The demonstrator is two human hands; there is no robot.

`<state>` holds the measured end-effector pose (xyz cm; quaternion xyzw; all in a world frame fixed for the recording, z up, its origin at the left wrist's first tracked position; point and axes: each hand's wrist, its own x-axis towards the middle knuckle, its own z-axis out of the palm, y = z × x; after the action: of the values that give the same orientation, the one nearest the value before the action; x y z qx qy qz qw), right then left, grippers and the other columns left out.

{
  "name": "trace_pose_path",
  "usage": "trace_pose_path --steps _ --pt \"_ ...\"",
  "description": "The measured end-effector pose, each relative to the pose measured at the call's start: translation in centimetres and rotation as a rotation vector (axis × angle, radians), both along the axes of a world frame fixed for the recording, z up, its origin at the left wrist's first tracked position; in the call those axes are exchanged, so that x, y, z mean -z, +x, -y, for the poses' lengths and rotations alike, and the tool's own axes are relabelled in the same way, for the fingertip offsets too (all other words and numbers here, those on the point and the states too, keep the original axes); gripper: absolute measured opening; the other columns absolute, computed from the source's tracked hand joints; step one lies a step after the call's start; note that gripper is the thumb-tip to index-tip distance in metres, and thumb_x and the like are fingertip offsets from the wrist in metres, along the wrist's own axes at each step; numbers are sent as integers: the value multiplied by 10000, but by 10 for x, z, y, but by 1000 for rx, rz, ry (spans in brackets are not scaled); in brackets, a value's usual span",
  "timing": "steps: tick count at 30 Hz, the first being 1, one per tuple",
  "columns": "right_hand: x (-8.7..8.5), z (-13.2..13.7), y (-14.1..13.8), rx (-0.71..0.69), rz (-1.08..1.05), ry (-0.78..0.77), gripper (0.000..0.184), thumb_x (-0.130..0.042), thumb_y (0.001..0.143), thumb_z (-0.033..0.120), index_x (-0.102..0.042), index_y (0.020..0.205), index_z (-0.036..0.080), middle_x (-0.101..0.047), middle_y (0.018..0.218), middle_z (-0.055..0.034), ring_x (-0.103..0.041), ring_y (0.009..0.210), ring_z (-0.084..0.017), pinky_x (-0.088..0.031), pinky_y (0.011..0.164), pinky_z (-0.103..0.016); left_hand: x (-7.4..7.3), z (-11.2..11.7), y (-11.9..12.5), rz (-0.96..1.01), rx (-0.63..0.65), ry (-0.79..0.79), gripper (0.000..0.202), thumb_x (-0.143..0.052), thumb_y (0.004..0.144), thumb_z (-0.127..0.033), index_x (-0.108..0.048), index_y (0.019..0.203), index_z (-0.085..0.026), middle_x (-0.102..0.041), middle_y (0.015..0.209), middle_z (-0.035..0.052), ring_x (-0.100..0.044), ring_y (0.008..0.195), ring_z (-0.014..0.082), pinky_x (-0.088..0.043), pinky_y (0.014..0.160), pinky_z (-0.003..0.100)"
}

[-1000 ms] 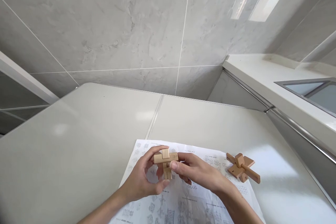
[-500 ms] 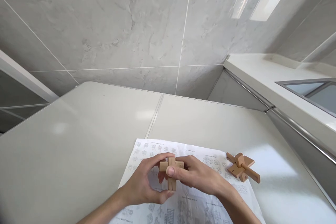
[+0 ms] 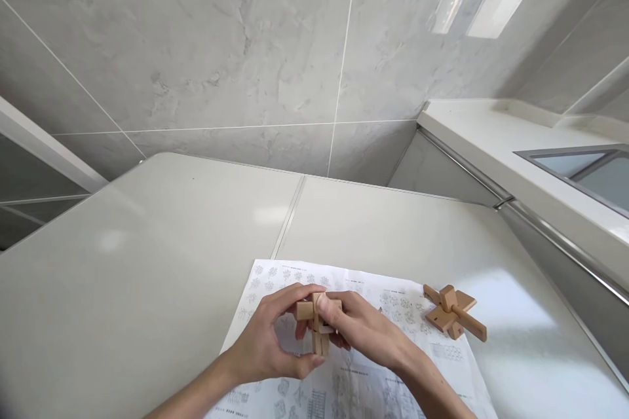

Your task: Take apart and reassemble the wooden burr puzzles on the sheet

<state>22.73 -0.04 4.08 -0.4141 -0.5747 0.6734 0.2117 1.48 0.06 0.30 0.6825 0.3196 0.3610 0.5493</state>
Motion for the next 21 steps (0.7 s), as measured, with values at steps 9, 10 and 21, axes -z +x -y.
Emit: trace_pose_path --steps 9,10,21 --pt "1 -4 12 92 208 272 504 -418 1103 681 -645 1050 235 -610 805 -17 -546 731 -200 -430 677 -326 -11 -2 -1 157 -34 -244 527 -842 804 -195 -710 1313 -232 -671 968 38 -564 761 164 -541 731 305" --pt "1 -4 13 85 238 316 493 -410 1113 662 -641 1030 235 -619 814 -21 -548 734 -201 -422 677 -328 -11 -2 -2 178 -38 -268 539 -845 814 -206 -701 1333 -232 -665 956 32 -561 759 159 -542 747 308" --pt "6 -1 4 89 327 403 594 -298 1127 652 -450 724 243 -481 667 16 -411 599 -171 -306 597 -322 -9 -1 -1 233 -21 -301 600 -793 769 -117 -676 1334 -281 -605 1145 50 -612 987 226 -540 896 366"
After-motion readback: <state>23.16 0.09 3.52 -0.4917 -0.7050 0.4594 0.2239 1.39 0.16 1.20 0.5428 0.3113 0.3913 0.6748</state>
